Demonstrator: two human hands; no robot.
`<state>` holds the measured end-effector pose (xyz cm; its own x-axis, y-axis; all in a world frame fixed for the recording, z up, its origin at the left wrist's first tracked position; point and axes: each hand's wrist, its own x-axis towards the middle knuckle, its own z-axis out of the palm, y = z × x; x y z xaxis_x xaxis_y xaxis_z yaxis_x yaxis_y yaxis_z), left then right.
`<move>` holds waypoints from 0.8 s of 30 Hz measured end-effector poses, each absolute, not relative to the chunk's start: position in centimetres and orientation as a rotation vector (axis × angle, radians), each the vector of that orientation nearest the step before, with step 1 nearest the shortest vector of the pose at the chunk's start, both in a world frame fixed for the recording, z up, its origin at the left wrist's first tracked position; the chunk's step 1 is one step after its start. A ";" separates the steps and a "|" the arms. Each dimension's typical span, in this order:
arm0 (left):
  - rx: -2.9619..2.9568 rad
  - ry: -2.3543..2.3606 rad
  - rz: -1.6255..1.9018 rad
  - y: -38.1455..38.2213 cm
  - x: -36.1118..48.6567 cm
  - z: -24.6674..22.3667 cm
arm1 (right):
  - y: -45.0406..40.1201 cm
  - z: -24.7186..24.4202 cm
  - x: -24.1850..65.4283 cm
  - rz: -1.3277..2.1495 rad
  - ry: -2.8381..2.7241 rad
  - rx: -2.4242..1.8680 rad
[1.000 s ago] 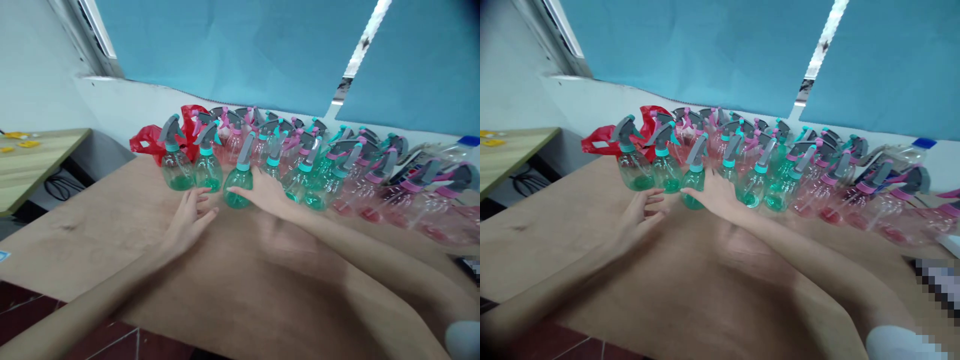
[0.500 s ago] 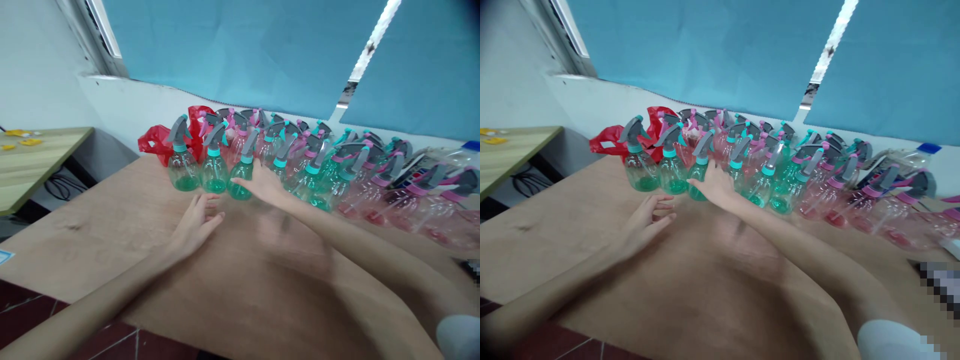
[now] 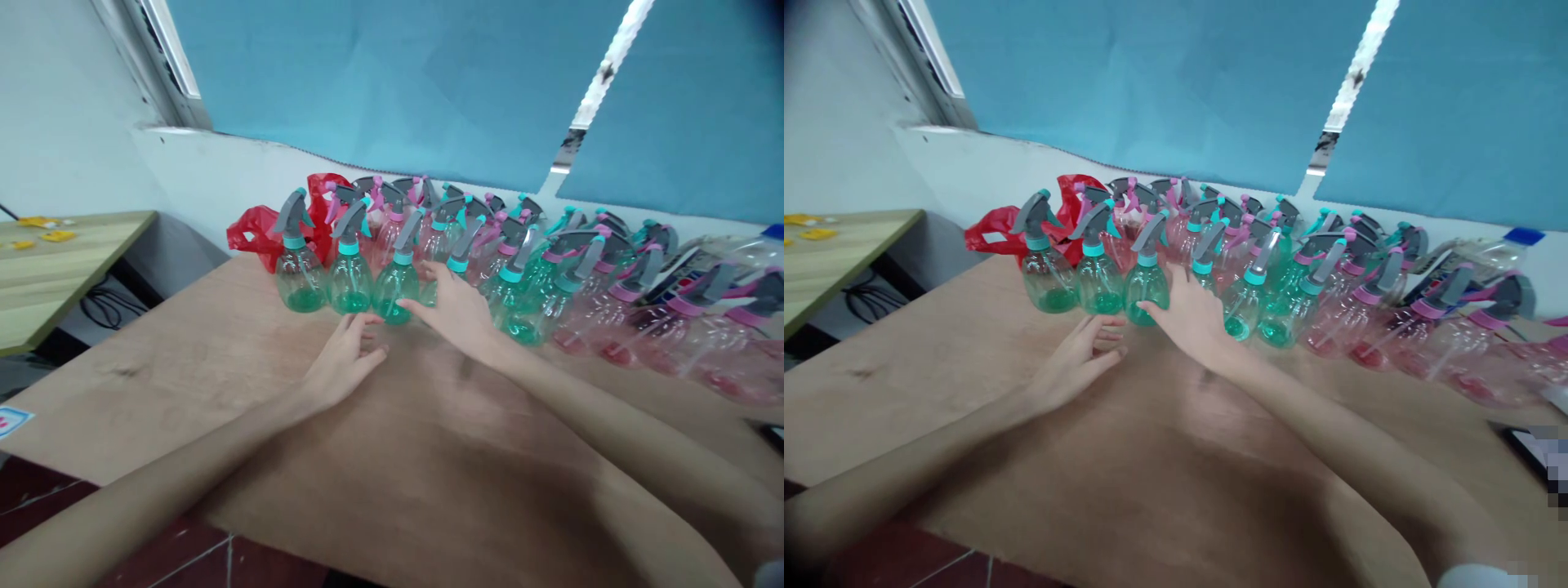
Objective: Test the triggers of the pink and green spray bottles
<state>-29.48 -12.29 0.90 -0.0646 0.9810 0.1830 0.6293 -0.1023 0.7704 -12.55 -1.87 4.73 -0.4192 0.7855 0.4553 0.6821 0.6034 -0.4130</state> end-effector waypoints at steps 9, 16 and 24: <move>1.800 1.698 1.036 -9.2 -27.9 1.3 | -1.7 4.6 -5.4 0.305 -2.016 -1.163; 1.803 1.683 1.014 -8.5 -26.6 2.0 | -0.3 3.3 -6.6 0.402 -1.993 -1.200; 1.780 1.663 1.012 -7.2 -25.6 2.1 | 2.7 4.1 -9.5 0.661 -1.879 -1.289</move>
<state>-25.56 -7.15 2.13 -0.0213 0.9832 0.1813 0.6129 -0.1304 0.7793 -9.53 2.72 4.11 -0.2114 0.9332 0.2906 0.5454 0.3593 -0.7572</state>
